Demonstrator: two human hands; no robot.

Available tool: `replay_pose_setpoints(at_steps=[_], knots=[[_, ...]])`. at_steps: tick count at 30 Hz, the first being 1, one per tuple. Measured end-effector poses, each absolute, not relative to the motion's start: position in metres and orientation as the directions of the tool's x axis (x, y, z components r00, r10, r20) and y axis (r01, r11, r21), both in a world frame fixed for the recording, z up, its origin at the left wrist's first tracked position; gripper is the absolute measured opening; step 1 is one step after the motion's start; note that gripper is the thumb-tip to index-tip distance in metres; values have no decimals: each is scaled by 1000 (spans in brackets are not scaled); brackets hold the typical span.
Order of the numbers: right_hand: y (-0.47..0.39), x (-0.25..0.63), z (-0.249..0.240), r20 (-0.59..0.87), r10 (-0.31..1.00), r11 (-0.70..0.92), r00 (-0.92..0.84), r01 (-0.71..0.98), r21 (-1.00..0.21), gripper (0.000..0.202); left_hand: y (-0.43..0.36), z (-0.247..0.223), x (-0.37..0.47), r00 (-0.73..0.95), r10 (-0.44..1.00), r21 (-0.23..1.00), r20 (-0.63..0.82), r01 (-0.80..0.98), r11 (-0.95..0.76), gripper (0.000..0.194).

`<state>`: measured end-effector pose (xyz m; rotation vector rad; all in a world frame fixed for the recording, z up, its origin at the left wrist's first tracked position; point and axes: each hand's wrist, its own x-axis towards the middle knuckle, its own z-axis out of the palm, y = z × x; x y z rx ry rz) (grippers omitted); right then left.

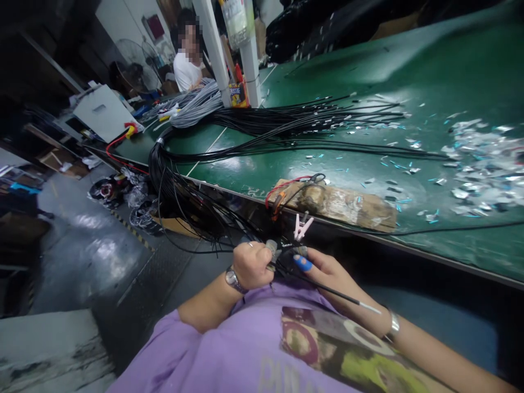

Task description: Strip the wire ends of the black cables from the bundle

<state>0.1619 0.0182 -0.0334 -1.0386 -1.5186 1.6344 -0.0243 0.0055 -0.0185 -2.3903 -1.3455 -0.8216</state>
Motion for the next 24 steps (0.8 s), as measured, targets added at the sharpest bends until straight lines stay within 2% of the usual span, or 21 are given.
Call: replay_pose_setpoints(at_steps=[5, 9, 14, 17, 20, 24], knots=[[19, 153, -47, -150, 907, -150, -392, 32, -988, 53, 4, -18, -22, 410, 701, 12, 583, 859, -512, 9], [18, 150, -42, -162, 891, -192, -423, -28, -981, 53, 4, -17, -19, 406, 686, 4, 603, 859, -513, 11], [15, 151, -28, -274, 844, -321, -462, -25, -947, 45, 4, -17, -18, 392, 676, 50, 624, 844, -534, 12], [15, 149, -22, -290, 848, -350, -444, -58, -935, 46, 5, -18, -18, 375, 705, 76, 601, 852, -518, 15], [17, 148, -16, -301, 853, -353, -427, -47, -934, 47, 6, -18, -17, 323, 752, 168, 575, 852, -495, 19], [17, 150, -8, -309, 855, -345, -418, -13, -938, 44, 7, -13, -18, 234, 855, 412, 463, 797, -442, 18]])
